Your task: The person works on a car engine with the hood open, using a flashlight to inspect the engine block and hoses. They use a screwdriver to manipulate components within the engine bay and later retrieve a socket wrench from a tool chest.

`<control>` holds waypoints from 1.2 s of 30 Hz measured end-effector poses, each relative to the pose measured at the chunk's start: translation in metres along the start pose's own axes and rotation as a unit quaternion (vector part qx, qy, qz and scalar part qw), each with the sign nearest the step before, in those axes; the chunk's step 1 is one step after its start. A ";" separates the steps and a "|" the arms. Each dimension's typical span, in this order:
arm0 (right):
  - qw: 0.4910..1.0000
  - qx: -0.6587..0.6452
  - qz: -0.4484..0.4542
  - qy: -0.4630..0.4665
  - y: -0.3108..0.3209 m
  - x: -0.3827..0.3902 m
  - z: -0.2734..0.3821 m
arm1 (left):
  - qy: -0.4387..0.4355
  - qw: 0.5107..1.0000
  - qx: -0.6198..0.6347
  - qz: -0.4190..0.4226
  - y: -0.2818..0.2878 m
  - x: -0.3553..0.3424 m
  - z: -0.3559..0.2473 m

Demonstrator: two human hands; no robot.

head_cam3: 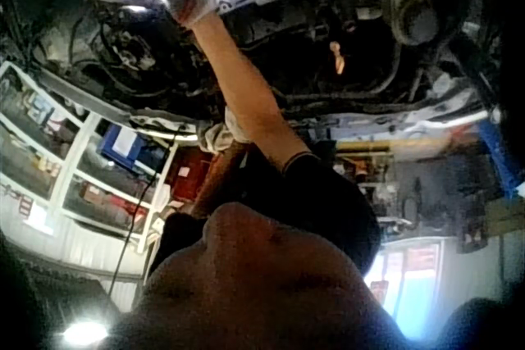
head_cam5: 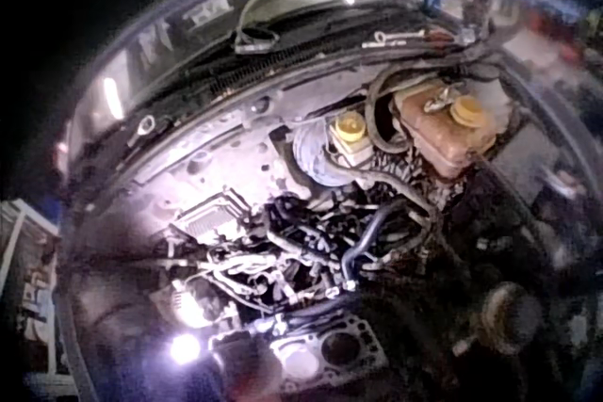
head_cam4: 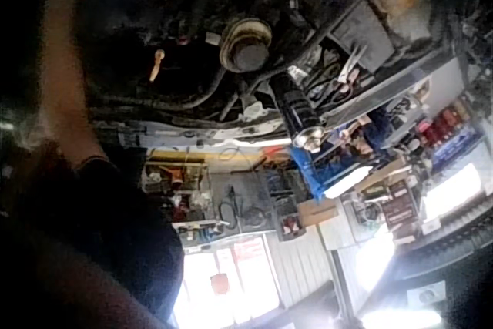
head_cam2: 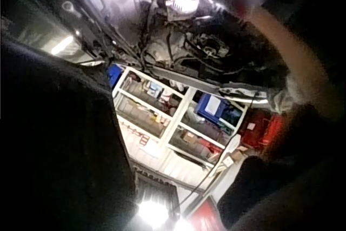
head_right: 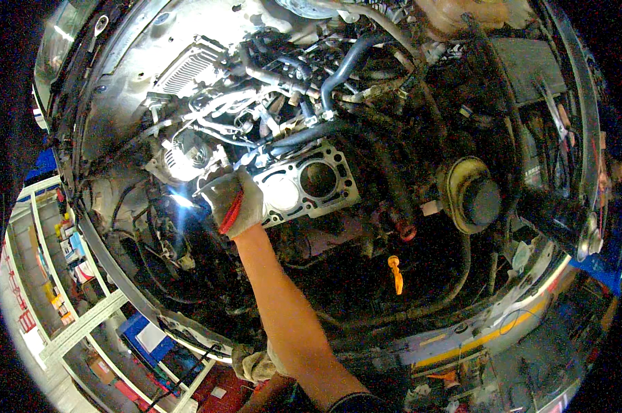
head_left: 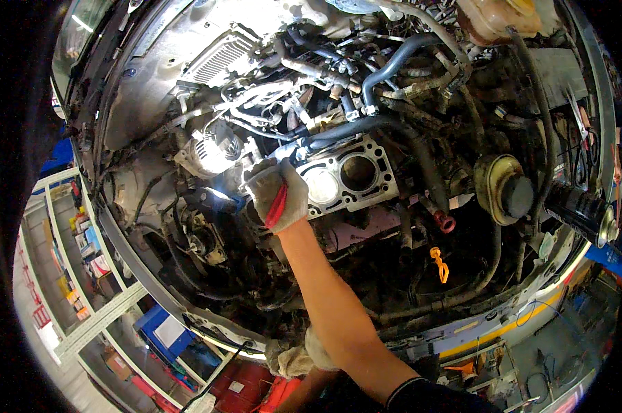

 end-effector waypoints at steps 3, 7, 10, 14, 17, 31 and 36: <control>1.000 -0.021 0.002 -0.015 -0.003 0.002 -0.002 | -0.014 1.000 -0.011 -0.009 -0.004 -0.002 0.002; 1.000 -0.006 0.018 -0.014 0.003 0.003 -0.001 | -0.029 0.999 -0.008 -0.038 -0.011 -0.003 0.005; 0.999 0.006 0.041 -0.017 0.011 -0.001 0.004 | 0.011 0.999 -0.034 -0.012 -0.014 -0.002 0.007; 0.996 0.042 0.074 -0.015 0.010 0.004 0.003 | -0.023 0.996 -0.038 -0.074 -0.006 -0.005 0.002; 0.995 0.026 0.081 -0.044 0.018 0.001 0.010 | -0.032 0.994 -0.035 -0.103 -0.001 -0.007 -0.002; 0.998 -0.001 0.057 -0.022 0.025 0.015 0.010 | -0.065 0.993 -0.004 -0.098 -0.011 0.025 0.019; 0.991 -0.029 0.098 -0.092 0.022 0.015 0.005 | -0.060 0.993 0.001 -0.106 -0.014 0.026 0.018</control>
Point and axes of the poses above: each hand's wrist, its own x-axis away from the middle knuckle, its own y-axis out of the back of the hand, z = x × y, the point moved 5 cm from there along -x, towards the middle knuckle, and after that the axes turned 6 degrees about -y, right-handed, at the moved point
